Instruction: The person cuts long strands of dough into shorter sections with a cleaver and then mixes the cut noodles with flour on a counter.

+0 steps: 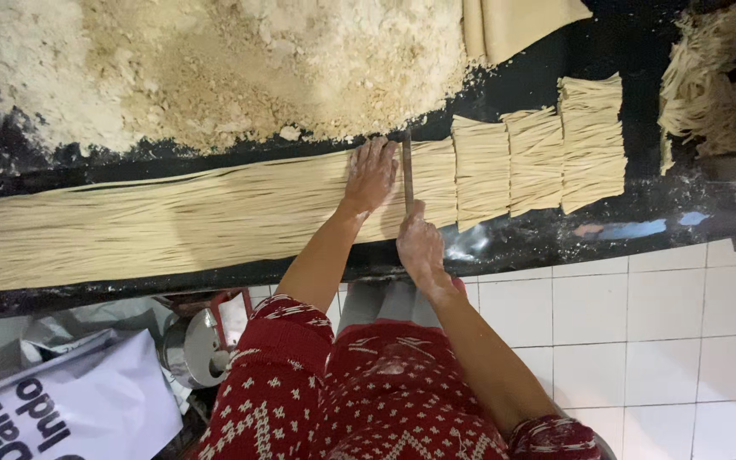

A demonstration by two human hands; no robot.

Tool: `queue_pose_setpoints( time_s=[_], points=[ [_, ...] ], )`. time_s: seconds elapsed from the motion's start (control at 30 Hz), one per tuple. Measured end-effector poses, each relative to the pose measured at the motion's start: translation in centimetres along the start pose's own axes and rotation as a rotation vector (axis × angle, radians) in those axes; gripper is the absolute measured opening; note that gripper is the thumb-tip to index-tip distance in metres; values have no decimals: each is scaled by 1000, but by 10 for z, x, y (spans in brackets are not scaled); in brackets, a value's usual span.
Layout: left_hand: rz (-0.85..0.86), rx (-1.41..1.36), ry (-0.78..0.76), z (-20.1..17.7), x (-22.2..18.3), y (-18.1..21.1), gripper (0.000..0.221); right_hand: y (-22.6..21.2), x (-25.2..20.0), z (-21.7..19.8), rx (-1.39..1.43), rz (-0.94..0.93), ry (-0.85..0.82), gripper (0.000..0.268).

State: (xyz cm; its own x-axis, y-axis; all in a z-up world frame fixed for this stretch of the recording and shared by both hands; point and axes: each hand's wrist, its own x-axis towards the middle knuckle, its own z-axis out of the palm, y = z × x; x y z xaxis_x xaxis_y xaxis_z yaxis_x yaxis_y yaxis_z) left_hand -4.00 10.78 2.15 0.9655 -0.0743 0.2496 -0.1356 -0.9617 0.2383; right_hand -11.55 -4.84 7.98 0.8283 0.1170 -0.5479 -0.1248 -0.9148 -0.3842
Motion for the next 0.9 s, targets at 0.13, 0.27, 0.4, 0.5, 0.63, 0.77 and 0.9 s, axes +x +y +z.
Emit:
queue_pose_setpoints(
  time_s=[0.13,0.27,0.4,0.5,0.63,0.77,0.9],
  points=[
    [50,-44,-2,9,-4,-5,40,10,14,5,29,-5,-45,53],
    [47,-125,8,0,-1,-6,35,-2,19,-10,25,64,-161,59],
    [61,-144,-9,2,0,-10,35,-2,32,-1,1,113,-228,70],
    [56,-164,-39,-3,3,-12,36,-23,23,-17,-14,184,-216,68],
    [47,-140,-19,-4,-1,-15,36,-20,37,13,-57,152,-146,64],
    [11,-163,-36,0,-2,-17,33,-15,54,26,-92,157,-80,63],
    [-130,-234,-271,11,-11,-18,51,-25,43,1,-132,155,-52,61]
  ],
)
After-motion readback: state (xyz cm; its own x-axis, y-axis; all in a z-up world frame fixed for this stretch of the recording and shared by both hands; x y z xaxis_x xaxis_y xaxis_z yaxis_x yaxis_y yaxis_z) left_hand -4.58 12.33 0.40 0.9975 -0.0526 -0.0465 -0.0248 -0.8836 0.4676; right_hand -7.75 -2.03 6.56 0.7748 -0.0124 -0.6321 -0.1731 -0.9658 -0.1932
